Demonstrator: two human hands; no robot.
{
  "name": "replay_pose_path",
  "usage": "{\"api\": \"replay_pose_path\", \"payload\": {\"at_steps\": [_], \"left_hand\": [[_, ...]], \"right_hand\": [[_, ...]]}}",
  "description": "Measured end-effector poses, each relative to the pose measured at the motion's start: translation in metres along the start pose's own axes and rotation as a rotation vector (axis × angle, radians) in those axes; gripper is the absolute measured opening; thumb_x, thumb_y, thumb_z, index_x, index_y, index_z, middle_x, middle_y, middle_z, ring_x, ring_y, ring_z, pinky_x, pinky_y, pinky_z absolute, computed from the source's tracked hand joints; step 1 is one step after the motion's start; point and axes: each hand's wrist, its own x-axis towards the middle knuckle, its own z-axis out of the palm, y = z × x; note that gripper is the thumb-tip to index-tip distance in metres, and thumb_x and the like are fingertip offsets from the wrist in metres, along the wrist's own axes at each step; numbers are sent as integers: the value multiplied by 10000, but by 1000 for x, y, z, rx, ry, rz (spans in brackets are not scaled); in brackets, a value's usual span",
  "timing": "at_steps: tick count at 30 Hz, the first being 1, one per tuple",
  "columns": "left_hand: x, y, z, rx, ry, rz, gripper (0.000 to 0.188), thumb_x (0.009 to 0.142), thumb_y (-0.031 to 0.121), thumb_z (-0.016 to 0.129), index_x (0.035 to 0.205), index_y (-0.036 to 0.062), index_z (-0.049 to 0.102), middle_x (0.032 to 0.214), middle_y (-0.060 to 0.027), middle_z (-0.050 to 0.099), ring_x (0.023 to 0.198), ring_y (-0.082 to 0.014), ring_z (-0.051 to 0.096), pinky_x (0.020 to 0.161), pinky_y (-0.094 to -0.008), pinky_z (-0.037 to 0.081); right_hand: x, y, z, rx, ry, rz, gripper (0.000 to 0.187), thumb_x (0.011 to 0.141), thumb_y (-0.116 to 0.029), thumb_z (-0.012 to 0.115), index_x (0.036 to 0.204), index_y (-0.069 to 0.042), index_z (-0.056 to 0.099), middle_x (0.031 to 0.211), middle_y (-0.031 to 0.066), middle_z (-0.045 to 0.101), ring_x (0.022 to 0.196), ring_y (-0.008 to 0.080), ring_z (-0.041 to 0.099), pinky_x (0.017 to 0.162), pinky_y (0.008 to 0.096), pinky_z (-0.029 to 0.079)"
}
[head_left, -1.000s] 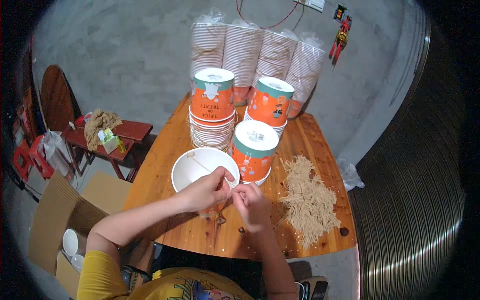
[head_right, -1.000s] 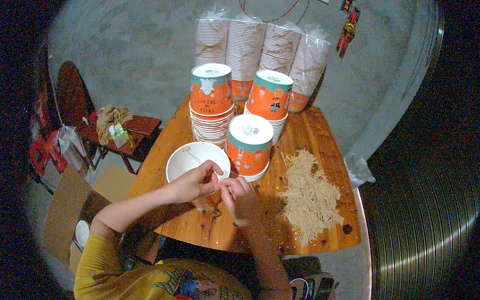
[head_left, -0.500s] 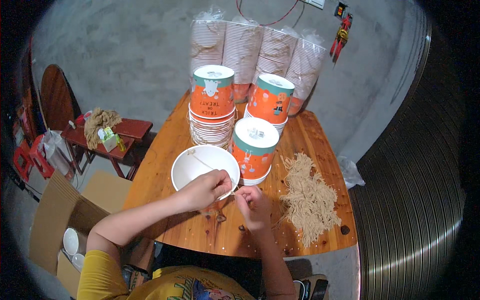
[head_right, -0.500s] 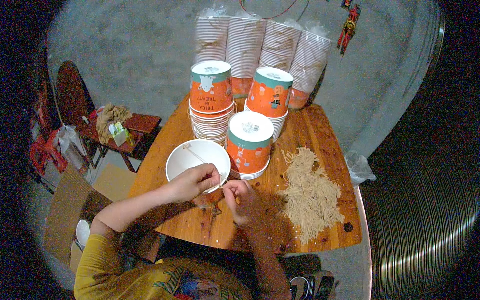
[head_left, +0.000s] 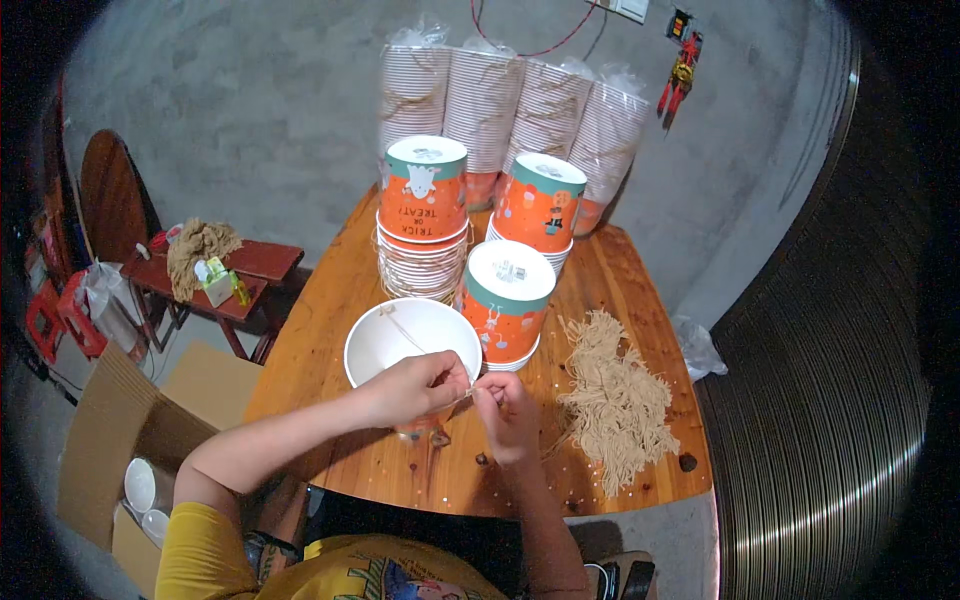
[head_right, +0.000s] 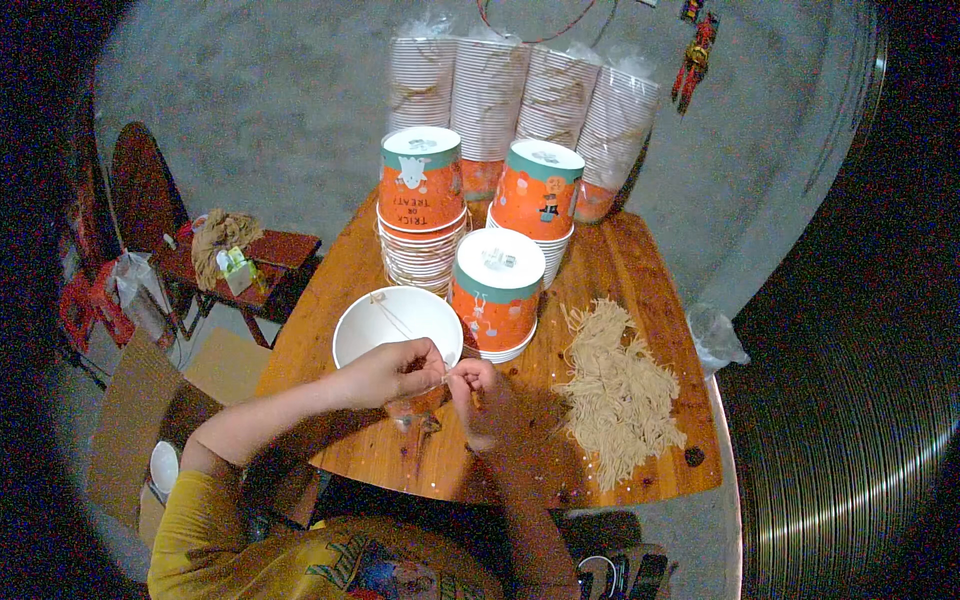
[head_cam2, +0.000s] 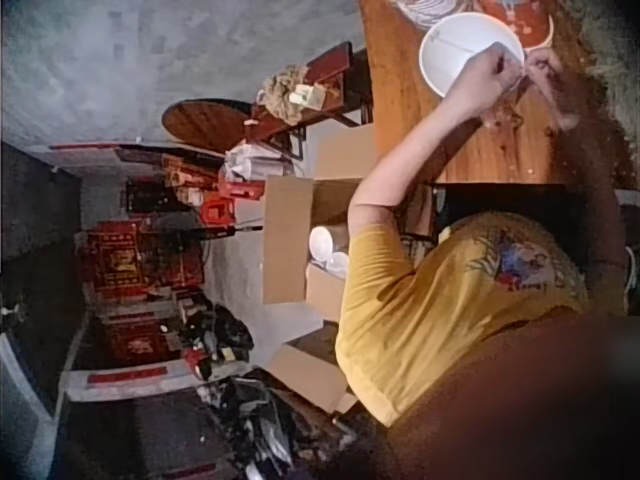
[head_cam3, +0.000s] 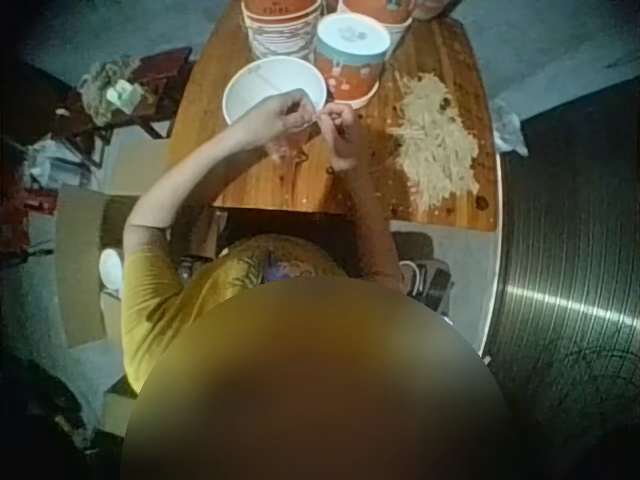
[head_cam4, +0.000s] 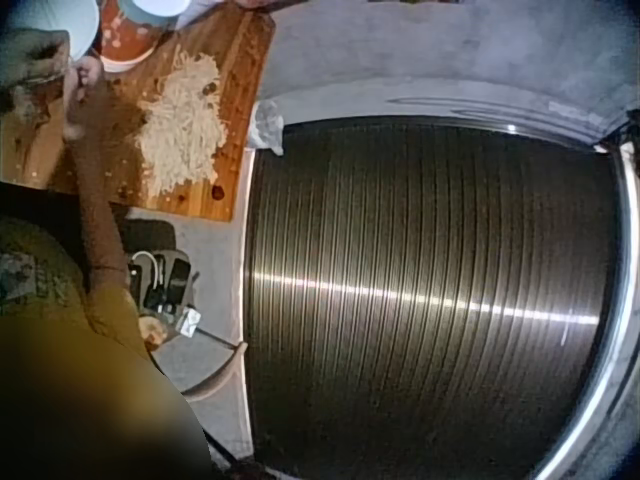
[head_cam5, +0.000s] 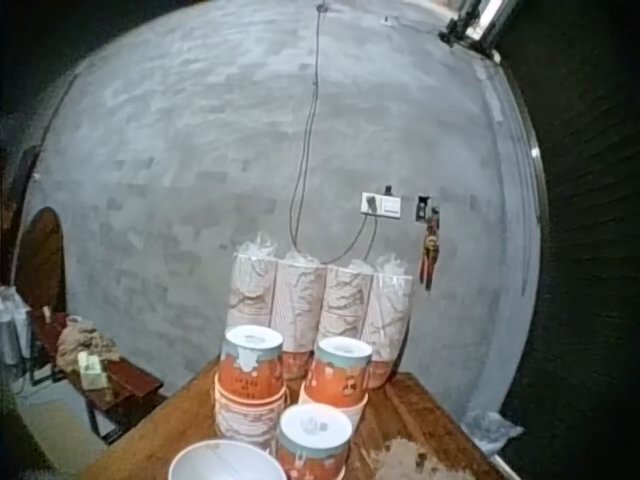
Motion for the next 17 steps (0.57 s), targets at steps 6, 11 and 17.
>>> {"api": "replay_pose_path", "payload": {"at_steps": [6,11,17], "left_hand": [[-1,-1,3,105,83,-2,158,942,196,540,934,40,522,782,-36,555,734,-112,507,677,-275,439],[0,-3,4,92,90,27,172,931,203,555,937,34,526,797,-46,573,737,-120,518,684,-288,444],[-1,4,3,43,83,-68,185,902,190,562,952,13,550,842,-97,626,773,-217,600,726,-323,476]], "right_hand": [[-6,9,-1,103,-19,123,56,918,-56,508,973,-52,512,760,-18,510,678,49,459,611,212,396],[-6,7,-1,194,-6,108,66,936,-97,496,981,-48,500,764,-4,517,686,62,480,633,228,418],[-4,1,-5,110,-103,108,268,930,-110,524,1189,-53,490,854,27,593,744,76,535,695,233,447]]}}
